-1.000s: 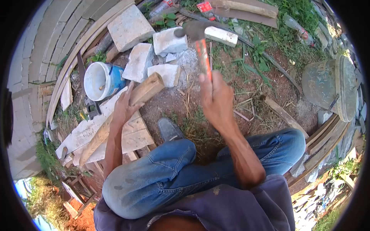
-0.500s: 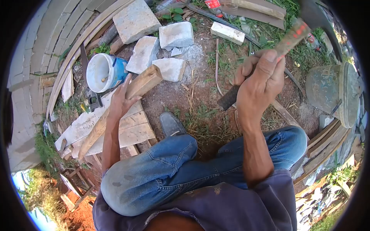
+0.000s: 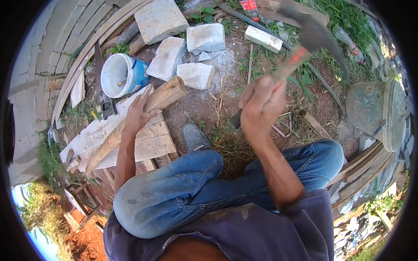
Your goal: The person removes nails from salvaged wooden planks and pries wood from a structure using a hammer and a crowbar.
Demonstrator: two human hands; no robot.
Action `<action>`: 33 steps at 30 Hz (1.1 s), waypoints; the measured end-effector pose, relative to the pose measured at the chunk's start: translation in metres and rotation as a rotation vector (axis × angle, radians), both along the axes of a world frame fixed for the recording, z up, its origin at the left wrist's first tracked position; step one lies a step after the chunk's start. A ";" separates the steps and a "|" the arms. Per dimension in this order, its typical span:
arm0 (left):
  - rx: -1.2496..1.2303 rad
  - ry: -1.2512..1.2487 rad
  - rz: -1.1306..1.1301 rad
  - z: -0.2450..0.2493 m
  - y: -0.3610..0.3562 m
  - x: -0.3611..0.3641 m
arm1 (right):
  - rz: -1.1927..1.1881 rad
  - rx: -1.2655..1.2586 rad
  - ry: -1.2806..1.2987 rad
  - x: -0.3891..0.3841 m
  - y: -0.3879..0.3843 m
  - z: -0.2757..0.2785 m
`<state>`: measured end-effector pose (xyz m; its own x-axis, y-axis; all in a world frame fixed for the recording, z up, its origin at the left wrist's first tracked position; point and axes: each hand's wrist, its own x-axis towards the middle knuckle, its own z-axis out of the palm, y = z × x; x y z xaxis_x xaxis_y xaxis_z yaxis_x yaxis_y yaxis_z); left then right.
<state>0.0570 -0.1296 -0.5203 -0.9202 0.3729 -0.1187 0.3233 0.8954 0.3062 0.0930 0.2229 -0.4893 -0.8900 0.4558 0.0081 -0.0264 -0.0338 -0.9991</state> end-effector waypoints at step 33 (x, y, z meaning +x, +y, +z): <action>-0.152 0.026 0.079 -0.055 -0.050 0.012 | 0.174 1.085 -0.290 -0.029 -0.001 -0.164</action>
